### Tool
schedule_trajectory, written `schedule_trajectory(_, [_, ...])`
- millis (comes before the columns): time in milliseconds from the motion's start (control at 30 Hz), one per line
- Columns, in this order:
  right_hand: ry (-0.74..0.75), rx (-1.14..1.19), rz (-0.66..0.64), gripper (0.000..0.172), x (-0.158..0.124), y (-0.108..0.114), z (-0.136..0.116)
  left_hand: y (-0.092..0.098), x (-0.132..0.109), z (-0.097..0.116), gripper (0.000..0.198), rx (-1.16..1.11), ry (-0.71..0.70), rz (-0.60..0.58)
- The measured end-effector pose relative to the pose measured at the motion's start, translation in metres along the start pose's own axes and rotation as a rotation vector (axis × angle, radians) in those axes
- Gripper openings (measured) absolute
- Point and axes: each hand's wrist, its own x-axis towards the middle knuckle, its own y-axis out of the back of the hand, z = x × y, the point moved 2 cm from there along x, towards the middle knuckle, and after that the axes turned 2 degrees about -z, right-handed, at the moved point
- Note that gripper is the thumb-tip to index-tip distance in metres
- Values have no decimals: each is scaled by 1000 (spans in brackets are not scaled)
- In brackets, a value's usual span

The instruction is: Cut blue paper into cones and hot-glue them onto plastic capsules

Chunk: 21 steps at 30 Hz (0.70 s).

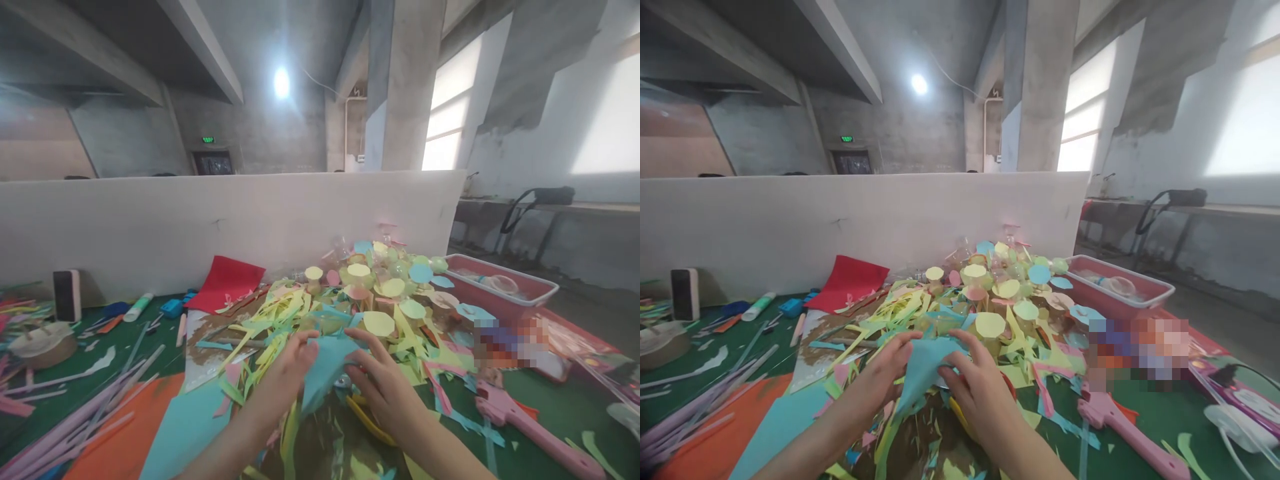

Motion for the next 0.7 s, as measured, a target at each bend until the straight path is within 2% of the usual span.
schedule_trajectory(100, [-26, 27, 40, 22, 3, -1, 4, -5, -1, -2, 70, -123, 4, -157])
schedule_trajectory(167, [-22, 9, 64, 14, 3, -2, 7, -9, -2, -1, 71, -107, -12, -202])
schedule_trajectory(300, [-29, 14, 56, 6, 2, -6, 10, -14, -5, 2, 53, 13, -24, -128])
schedule_trajectory(467, [-83, 50, 57, 13, 0, -10, 11, -12, -4, 6, 24, -1, -104, -105])
schedule_trajectory(567, [-207, 183, 82, 20, -3, -16, 17, -8, -2, 5, 19, -43, -129, -91])
schedule_trajectory(700, [-436, 506, 102, 31, -4, -23, 24, -6, -2, 2, 23, -80, -136, -61])
